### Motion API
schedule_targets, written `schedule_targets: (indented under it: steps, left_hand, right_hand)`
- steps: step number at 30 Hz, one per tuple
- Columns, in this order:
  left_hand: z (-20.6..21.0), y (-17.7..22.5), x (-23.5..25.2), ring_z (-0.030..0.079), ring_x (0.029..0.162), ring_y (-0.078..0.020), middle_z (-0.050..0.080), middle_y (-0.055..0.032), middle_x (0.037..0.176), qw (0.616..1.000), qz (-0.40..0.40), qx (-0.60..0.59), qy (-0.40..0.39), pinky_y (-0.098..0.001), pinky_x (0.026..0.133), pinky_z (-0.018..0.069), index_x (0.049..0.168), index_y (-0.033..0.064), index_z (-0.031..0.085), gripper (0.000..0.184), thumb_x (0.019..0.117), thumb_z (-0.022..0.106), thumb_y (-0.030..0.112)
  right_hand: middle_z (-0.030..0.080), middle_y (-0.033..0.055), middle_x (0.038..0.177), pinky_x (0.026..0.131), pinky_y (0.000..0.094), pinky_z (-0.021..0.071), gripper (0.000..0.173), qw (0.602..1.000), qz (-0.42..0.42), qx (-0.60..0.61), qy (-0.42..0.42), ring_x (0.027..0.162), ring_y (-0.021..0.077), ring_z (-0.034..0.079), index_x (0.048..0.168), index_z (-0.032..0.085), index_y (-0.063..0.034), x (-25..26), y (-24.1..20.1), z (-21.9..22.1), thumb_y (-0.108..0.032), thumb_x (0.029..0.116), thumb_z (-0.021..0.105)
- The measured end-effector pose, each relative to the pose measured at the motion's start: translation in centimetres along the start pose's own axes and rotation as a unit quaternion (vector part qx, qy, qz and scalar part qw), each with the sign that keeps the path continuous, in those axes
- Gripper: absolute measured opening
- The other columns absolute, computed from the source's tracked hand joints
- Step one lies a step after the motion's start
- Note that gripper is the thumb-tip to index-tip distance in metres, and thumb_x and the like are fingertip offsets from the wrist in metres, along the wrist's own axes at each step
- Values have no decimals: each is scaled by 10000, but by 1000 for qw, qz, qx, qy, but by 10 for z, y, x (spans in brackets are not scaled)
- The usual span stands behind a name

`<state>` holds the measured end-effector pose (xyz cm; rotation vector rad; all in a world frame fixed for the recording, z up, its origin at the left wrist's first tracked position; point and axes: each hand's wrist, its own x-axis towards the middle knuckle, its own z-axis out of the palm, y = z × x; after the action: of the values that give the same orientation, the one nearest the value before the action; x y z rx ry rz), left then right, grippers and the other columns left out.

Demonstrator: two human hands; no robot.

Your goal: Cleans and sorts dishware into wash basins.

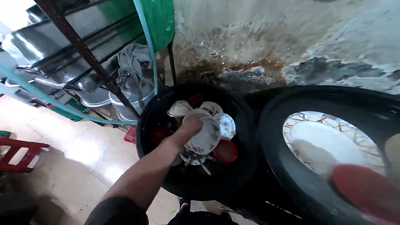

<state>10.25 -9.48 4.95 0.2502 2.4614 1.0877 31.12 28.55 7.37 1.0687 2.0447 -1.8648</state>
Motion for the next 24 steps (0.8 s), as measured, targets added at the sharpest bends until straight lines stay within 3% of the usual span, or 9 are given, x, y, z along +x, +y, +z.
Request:
schedule_targets:
  steps: [3, 5, 7, 10, 13, 16, 19, 21, 24]
  left_hand:
    - [34, 20, 31, 514, 1377, -371, 573, -211, 1447, 981, 60, 148, -109, -553, 1152, 376, 1412, 22, 594, 375, 1068, 460, 92]
    - [53, 30, 46, 554, 1322, -400, 609, -231, 1382, 964, 55, 216, -146, -610, 1086, 428, 1359, 5, 625, 366, 1070, 493, 187]
    - [56, 46, 44, 576, 1275, -425, 618, -265, 1330, 953, 22, 252, -168, -634, 1028, 458, 1290, -50, 633, 354, 1051, 534, 192]
    - [49, 55, 41, 592, 1233, -433, 628, -281, 1284, 948, 29, 269, -166, -636, 1005, 471, 1219, -84, 647, 326, 1007, 609, 161]
    - [38, 41, 51, 626, 1198, -412, 672, -230, 1247, 941, 111, 288, -135, -624, 985, 495, 1201, 5, 707, 243, 1005, 595, 94]
    - [19, 15, 47, 612, 1261, -333, 655, -125, 1350, 945, 213, 245, -31, -571, 1054, 486, 1314, 149, 697, 416, 965, 568, -37]
    - [2, -5, 39, 593, 1284, -331, 720, -74, 1261, 903, 340, 217, 150, -578, 1060, 443, 1173, 144, 772, 411, 919, 565, -103]
    - [-4, -8, 29, 624, 1217, -352, 739, -96, 1210, 904, 324, 171, 220, -566, 1010, 474, 1161, 118, 778, 393, 943, 531, -97]
    - [2, -14, 5, 573, 1300, -361, 651, -171, 1346, 966, 177, 127, 138, -526, 1105, 443, 1357, 102, 663, 461, 983, 475, -91]
  right_hand:
    - [577, 91, 1015, 596, 328, 538, 488, 999, -17, -29, 15, 747, 148, 624, 1442, 383, -71, 4, -55, 71, 75, 976, 394]
    - [627, 113, 1041, 560, 343, 564, 536, 997, -60, -40, -6, 738, 182, 663, 1448, 426, -117, 23, -70, 107, 76, 949, 412]
    - [625, 165, 1175, 677, 423, 561, 560, 985, -124, -120, -11, 870, 242, 661, 1447, 476, -113, 31, -89, 149, 116, 937, 458]
    - [541, 225, 1438, 1038, 621, 456, 554, 909, -312, -277, -13, 1314, 381, 541, 1451, 542, -92, 44, -106, 193, 101, 934, 501]
    - [543, 238, 1424, 1056, 605, 472, 521, 802, -478, -357, 17, 1332, 436, 519, 1390, 592, -72, 53, -112, 217, 134, 916, 523]
    - [557, 218, 1410, 1033, 597, 489, 528, 744, -559, -364, 38, 1305, 443, 531, 1363, 616, -83, 55, -103, 212, 149, 895, 537]
    - [551, 251, 1417, 1049, 622, 470, 467, 729, -582, -353, 75, 1318, 466, 525, 1349, 626, -42, 56, -80, 177, 101, 918, 516]
    - [534, 289, 1423, 1072, 652, 434, 448, 737, -565, -357, 100, 1333, 504, 497, 1349, 606, 15, 53, -56, 137, 81, 916, 508]
    - [512, 345, 1416, 1093, 665, 395, 482, 763, -507, -376, 139, 1337, 547, 466, 1352, 577, 80, 50, 1, 61, 53, 880, 484]
